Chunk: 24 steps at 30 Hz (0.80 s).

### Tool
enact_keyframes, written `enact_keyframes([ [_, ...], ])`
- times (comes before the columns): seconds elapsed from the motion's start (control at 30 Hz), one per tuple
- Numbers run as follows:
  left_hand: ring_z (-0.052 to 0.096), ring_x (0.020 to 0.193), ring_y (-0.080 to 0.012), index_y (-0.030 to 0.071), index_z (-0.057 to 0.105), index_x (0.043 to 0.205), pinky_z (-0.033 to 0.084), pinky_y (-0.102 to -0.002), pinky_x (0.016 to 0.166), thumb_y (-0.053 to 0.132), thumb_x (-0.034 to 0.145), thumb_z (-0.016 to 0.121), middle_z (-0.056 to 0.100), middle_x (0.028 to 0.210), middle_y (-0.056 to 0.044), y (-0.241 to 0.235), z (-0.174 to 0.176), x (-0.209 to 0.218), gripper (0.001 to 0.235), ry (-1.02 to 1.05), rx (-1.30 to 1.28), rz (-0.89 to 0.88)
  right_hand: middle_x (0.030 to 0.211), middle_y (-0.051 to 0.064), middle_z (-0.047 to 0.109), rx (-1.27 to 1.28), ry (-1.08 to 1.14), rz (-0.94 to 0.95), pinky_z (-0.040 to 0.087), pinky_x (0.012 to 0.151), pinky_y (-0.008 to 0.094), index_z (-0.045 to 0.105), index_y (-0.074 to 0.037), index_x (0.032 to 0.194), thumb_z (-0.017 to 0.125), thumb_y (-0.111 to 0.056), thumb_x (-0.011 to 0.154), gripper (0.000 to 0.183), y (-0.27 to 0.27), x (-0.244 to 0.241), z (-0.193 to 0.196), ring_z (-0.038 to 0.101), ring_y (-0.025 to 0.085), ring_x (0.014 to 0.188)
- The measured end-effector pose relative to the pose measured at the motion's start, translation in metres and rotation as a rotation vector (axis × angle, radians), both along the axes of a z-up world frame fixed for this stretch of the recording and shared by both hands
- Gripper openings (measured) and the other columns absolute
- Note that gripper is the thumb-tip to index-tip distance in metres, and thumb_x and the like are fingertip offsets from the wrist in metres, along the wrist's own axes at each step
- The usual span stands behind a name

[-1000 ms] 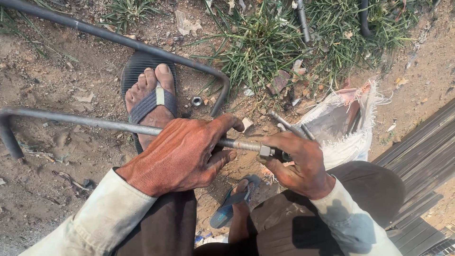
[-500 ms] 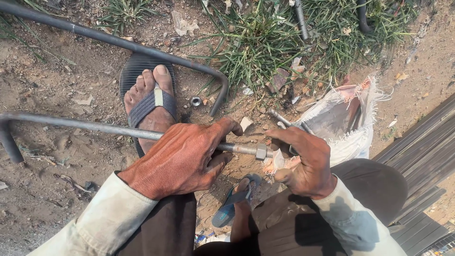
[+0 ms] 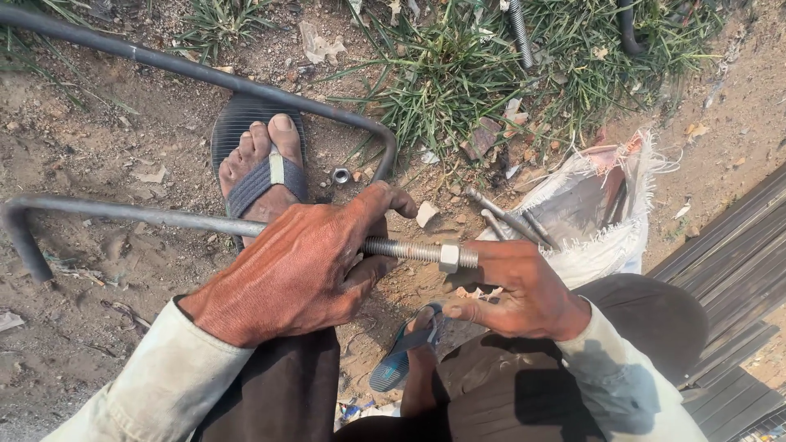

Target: The person is hand-threading nuts onto long bent metal anchor bolts on a construction or fabrication floor.

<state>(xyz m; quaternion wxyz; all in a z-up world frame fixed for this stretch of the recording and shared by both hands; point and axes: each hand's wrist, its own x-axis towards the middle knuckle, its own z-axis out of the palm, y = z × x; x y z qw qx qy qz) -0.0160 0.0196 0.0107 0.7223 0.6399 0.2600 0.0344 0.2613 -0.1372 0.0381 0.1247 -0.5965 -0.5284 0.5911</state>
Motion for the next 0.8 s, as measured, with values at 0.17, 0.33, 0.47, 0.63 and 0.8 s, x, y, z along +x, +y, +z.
enact_keyframes([
  [0.17,0.073,0.075,-0.0374,0.001,0.048,0.138,0.053,-0.045,0.06,0.009,0.081,0.075,0.072,0.086,-0.017,0.008,0.005,-0.001,0.064,-0.011,0.033,0.053,0.111,0.006,0.07,0.054,0.1,-0.118,0.056,0.081,0.028,0.059,-0.007,0.135,0.088,-0.024,0.085,0.061,0.025,-0.013,0.013,0.069,0.013,0.095],
  [0.33,0.072,0.074,-0.0417,0.001,0.052,0.127,0.05,-0.048,0.056,0.009,0.076,0.076,0.073,0.077,-0.017,0.01,0.014,-0.002,0.057,0.074,0.051,-0.071,0.106,0.005,0.069,-0.182,0.245,-0.231,0.054,0.073,0.027,0.057,-0.004,0.144,0.088,-0.019,0.081,0.071,0.013,-0.019,0.016,0.062,0.011,0.087],
  [0.47,0.072,0.081,-0.0394,0.008,0.064,0.121,0.051,-0.048,0.065,0.016,0.085,0.077,0.073,0.085,-0.016,0.001,0.004,-0.024,0.039,0.228,0.066,-0.184,0.115,0.003,0.069,-0.059,0.249,-0.208,0.056,0.086,0.027,0.057,-0.007,0.145,0.078,-0.015,0.096,0.054,0.007,-0.034,0.015,0.067,0.011,0.098],
  [0.63,0.071,0.084,-0.0389,0.004,0.066,0.115,0.054,-0.047,0.066,0.0,0.073,0.068,0.073,0.09,-0.018,0.015,0.007,-0.027,0.042,0.192,0.185,-0.102,0.094,0.003,0.067,-0.029,0.369,-0.223,0.053,0.074,0.025,0.055,-0.014,0.144,0.078,-0.021,0.094,0.056,-0.024,-0.068,0.03,0.063,0.01,0.081],
  [0.8,0.071,0.086,-0.0403,0.006,0.068,0.111,0.053,-0.049,0.066,0.003,0.075,0.071,0.074,0.088,-0.017,0.026,0.018,-0.024,0.036,0.23,0.208,-0.046,0.094,0.002,0.059,-0.29,0.386,-0.545,0.04,0.065,0.023,0.051,-0.001,0.15,0.08,-0.023,0.093,0.068,-0.048,-0.072,0.01,0.048,0.007,0.07],
])
